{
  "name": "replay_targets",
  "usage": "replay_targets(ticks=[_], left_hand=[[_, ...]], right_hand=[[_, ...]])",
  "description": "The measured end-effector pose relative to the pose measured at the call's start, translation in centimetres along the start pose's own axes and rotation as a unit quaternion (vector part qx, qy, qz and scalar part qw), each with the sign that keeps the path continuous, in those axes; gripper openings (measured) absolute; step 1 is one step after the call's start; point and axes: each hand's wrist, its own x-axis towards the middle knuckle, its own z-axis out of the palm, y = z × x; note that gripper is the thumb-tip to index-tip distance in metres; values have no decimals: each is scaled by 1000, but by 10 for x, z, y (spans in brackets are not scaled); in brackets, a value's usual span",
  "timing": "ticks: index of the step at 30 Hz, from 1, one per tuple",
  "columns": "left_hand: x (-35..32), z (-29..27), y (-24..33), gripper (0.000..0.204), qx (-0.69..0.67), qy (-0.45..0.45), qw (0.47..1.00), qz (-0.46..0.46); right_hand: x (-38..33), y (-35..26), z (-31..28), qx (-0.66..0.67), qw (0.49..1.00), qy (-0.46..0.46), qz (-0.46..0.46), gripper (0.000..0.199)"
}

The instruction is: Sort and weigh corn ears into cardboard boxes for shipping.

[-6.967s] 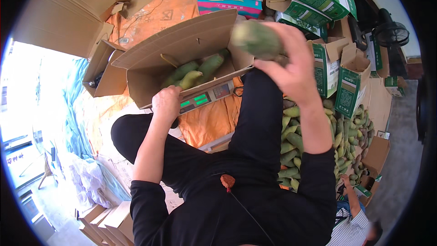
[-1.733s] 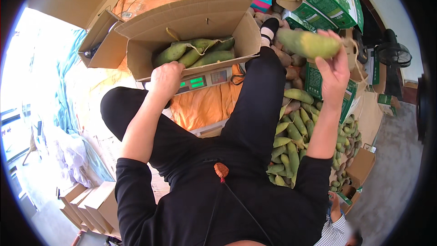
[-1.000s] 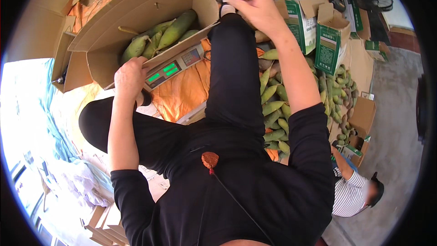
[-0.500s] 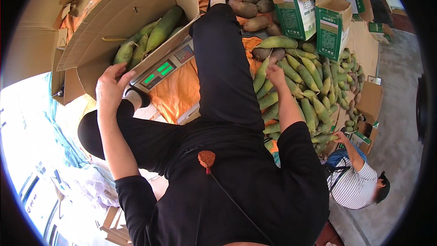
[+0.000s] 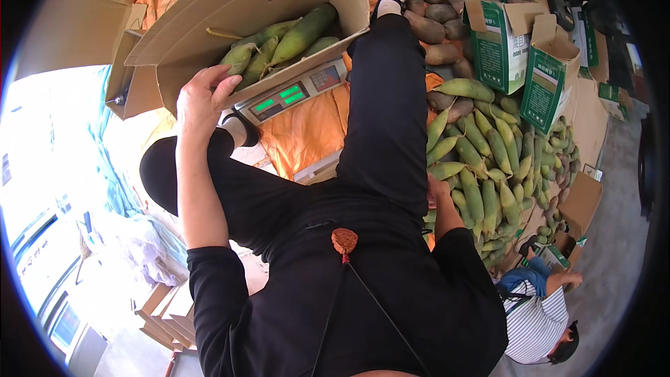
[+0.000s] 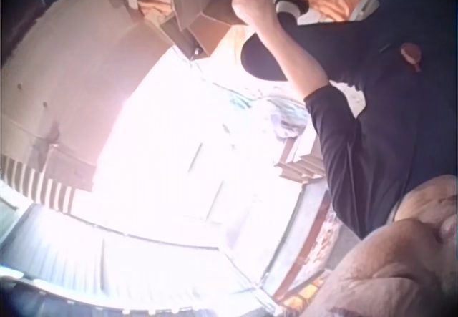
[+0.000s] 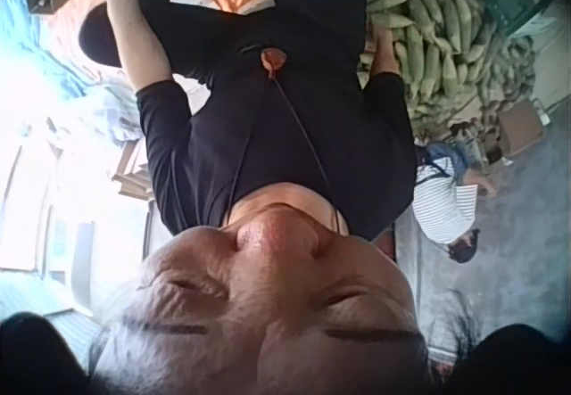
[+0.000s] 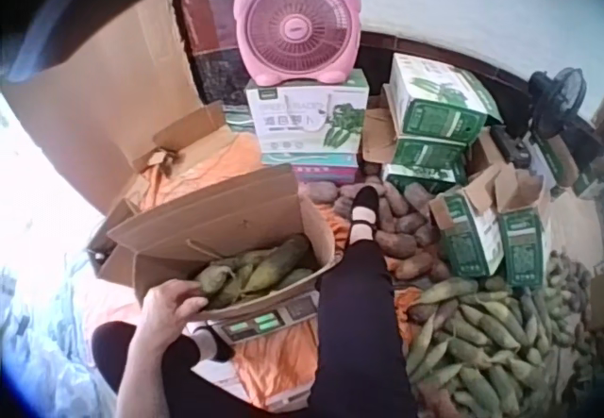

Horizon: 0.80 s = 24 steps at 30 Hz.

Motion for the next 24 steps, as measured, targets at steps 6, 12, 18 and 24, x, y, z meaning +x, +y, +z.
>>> replay_targets(ticks=[6,12,18,24], left_hand=[[1,-3,-1,34,-9,31,999,12],[3,0,-1,27,10,28,1000,-8],[0,-6,-4,33,-1,66,998,-10],[-4,-13,-4,30,5,66,998,-24]], right_hand=[[33,8,4,160,981,10,114,49],[69,11,11,346,914,48,207,51],[70,2,8,359,907,11,218,57],[22,-32,6,478,863,-64,154,57]])
